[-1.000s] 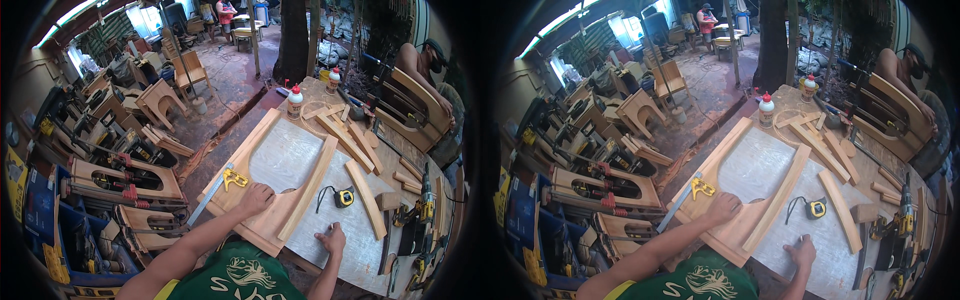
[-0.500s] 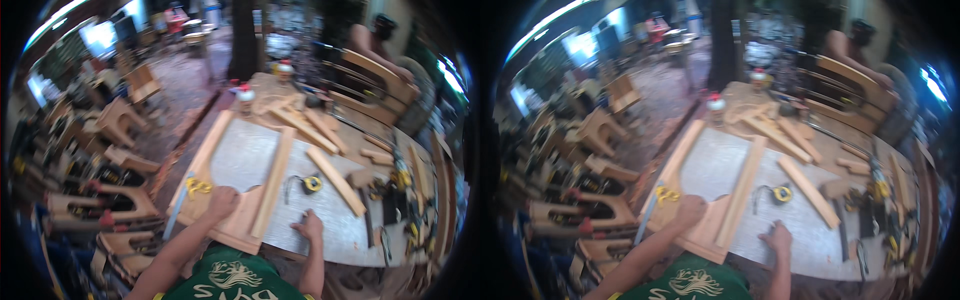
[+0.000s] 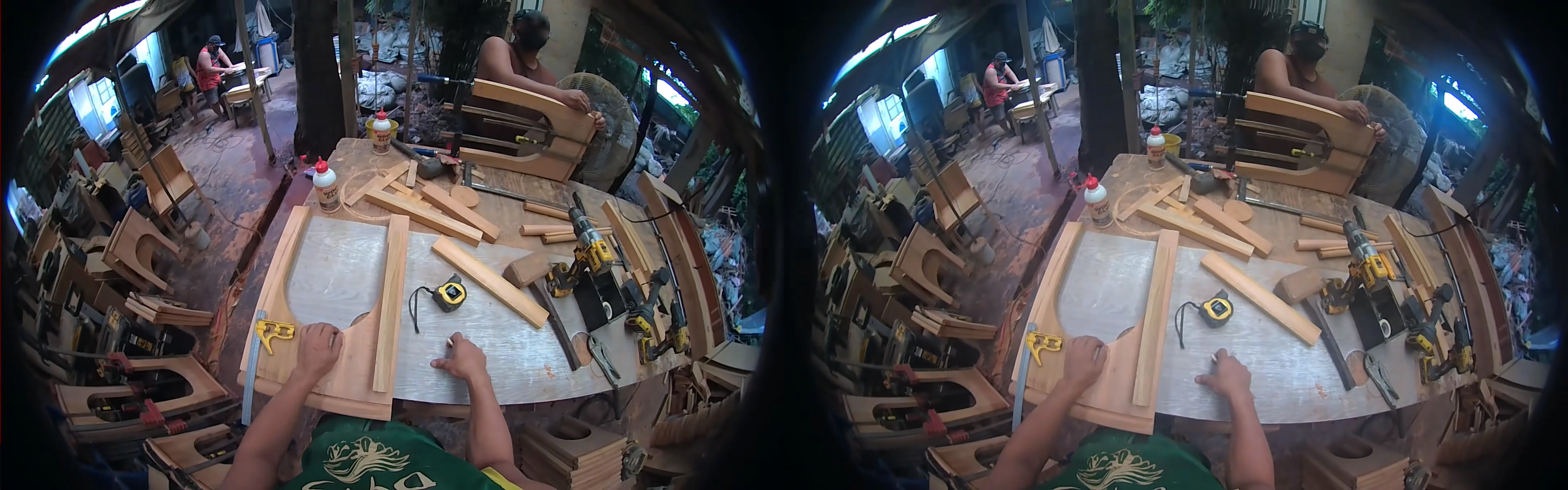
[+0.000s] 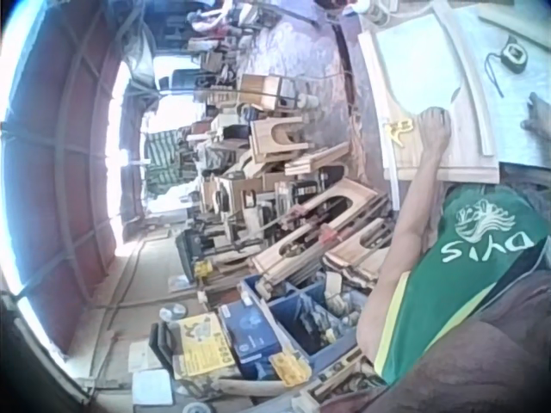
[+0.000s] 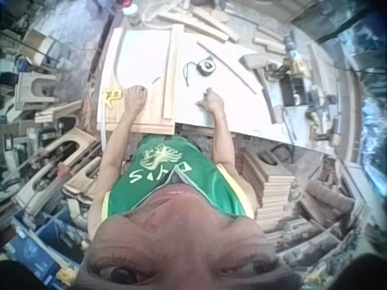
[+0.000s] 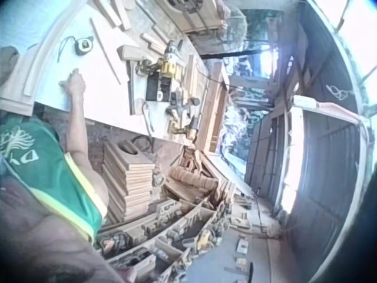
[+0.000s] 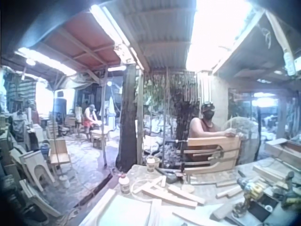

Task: Measuring and marking a wooden board for assembly.

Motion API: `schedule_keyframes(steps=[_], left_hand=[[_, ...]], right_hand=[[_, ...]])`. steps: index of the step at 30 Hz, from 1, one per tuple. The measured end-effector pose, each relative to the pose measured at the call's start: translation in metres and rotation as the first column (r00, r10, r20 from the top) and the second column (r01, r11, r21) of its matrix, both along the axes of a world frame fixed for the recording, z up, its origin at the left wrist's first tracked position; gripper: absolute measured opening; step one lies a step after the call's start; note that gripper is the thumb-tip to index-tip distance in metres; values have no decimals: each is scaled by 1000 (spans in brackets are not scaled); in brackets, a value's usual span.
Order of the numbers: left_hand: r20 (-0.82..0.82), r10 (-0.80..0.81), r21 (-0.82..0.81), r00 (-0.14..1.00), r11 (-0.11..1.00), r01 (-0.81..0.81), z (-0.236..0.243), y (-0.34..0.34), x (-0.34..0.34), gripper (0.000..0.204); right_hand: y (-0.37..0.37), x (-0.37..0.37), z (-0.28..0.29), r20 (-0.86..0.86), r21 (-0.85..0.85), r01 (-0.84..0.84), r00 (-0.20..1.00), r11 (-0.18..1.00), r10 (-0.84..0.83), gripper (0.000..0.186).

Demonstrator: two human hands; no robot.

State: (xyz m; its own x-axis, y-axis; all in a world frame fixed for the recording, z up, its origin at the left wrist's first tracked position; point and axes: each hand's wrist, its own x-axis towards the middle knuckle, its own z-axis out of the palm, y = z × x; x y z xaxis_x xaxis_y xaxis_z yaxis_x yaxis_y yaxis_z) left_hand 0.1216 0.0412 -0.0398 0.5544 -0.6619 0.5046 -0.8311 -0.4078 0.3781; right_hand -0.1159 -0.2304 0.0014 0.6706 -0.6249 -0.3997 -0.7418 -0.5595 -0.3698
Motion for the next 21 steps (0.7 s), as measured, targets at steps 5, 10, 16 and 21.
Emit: schedule_keyframes(steps=[5,10,16,21], left_hand=[[-7,-2,-3,1000,1000,2,-1,2,-1,13],[-6,-8,-1,1000,1000,8,-1,3,-1,12],[-5,-12,-17,1000,1000,12,7,2,-5,12],[1,7,-20,1000,1000,-7,3,3,0,12]], right_hand=[[-1,1,-9,-14,-12,11,1000,1000,-11,79],[-1,0,-8,-16,-5,14,1000,1000,-14,79],[0,-1,-3,-19,9,25,1000,1000,-25,79],[2,3,-5,-30,21,3,1000,1000,-2,79]])
